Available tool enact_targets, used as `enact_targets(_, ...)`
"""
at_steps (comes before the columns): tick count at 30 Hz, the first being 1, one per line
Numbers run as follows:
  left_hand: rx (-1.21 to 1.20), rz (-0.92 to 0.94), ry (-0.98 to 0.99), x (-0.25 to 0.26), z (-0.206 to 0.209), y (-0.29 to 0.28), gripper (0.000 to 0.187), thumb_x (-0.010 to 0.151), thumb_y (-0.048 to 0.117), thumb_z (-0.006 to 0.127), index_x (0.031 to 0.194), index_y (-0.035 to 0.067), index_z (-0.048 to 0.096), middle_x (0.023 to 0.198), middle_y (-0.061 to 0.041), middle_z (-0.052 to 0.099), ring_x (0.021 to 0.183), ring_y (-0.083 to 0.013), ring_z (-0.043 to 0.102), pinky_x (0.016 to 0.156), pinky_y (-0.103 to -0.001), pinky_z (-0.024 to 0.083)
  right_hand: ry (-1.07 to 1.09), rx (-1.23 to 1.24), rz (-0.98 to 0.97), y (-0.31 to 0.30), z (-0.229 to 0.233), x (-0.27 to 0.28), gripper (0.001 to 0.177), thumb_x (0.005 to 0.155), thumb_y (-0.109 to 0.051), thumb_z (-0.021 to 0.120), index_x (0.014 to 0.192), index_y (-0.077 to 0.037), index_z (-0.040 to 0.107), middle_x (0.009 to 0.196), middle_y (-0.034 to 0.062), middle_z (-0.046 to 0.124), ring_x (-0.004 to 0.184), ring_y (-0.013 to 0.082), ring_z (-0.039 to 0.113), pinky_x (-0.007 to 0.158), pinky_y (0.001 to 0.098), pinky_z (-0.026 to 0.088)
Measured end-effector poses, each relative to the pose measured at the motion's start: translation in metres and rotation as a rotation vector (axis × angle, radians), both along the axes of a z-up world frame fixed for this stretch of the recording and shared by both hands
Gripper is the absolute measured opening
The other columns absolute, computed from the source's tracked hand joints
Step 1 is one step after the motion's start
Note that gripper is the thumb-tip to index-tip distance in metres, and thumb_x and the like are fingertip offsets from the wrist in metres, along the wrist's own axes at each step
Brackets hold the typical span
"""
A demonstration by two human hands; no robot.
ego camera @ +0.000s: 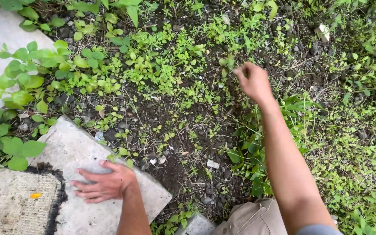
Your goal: Pulling weeds from the soil near stone tiles by hand.
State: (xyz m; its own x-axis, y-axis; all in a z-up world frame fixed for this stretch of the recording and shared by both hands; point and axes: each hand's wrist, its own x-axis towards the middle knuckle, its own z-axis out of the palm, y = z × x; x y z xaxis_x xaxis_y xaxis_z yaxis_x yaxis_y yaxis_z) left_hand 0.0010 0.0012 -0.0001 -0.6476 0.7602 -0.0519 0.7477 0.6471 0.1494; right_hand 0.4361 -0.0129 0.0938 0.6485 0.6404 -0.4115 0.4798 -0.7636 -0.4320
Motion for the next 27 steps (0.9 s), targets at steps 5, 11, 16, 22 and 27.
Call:
enact_targets(5, 0.006, 0.014, 0.006, -0.001, -0.005, -0.001, 0.068, 0.112, 0.054, 0.035, 0.169, 0.018, 0.030, 0.173, -0.019, 0.017, 0.159, -0.0431, 0.012, 0.126, -0.071, 0.009, -0.102, -0.240, -0.100, -0.118, 0.097, -0.006, 0.027, 0.108, -0.029, 0.060, 0.115, -0.004, 0.070, 0.114, 0.0144, 0.074, 0.101, 0.0273, 0.072, 0.094, 0.0447, 0.057)
enact_targets(11, -0.024, 0.007, 0.005, -0.005, -0.006, -0.003, 0.070, 0.109, 0.056, 0.033, 0.168, 0.019, 0.032, 0.173, -0.019, 0.016, 0.159, -0.0420, 0.011, 0.126, -0.070, 0.009, -0.309, -0.052, -0.109, -0.155, 0.103, -0.031, 0.053, 0.101, -0.021, 0.072, 0.146, 0.003, 0.056, 0.133, 0.0192, 0.066, 0.112, 0.0339, 0.063, 0.091, 0.0526, 0.050)
enact_targets(16, 0.112, -0.050, 0.020, -0.002, -0.005, -0.005, 0.058, 0.110, 0.045, 0.046, 0.160, 0.016, 0.040, 0.162, -0.024, 0.033, 0.156, -0.0466, 0.017, 0.121, -0.071, 0.011, -0.084, 0.237, 0.243, -0.075, 0.035, -0.080, 0.029, 0.090, -0.011, 0.079, 0.116, -0.001, 0.074, 0.096, 0.0175, 0.075, 0.091, 0.0357, 0.074, 0.077, 0.0458, 0.059)
enact_targets(22, 0.095, -0.042, 0.030, -0.004, -0.008, -0.006, 0.058, 0.110, 0.046, 0.045, 0.159, 0.017, 0.041, 0.162, -0.024, 0.034, 0.156, -0.0465, 0.018, 0.122, -0.070, 0.011, -0.229, 0.041, 0.366, 0.002, -0.104, -0.096, 0.032, 0.085, -0.030, 0.079, 0.111, -0.011, 0.076, 0.088, 0.0082, 0.073, 0.086, 0.0341, 0.073, 0.076, 0.0499, 0.058)
enact_targets(27, 0.083, -0.044, 0.033, -0.003, -0.005, -0.006, 0.057, 0.110, 0.046, 0.046, 0.159, 0.017, 0.040, 0.161, -0.024, 0.033, 0.155, -0.0477, 0.019, 0.122, -0.070, 0.011, -0.259, 0.060, 0.360, 0.006, -0.120, -0.099, 0.020, 0.089, -0.021, 0.076, 0.100, -0.003, 0.076, 0.082, 0.0157, 0.072, 0.083, 0.0389, 0.073, 0.075, 0.0510, 0.057)
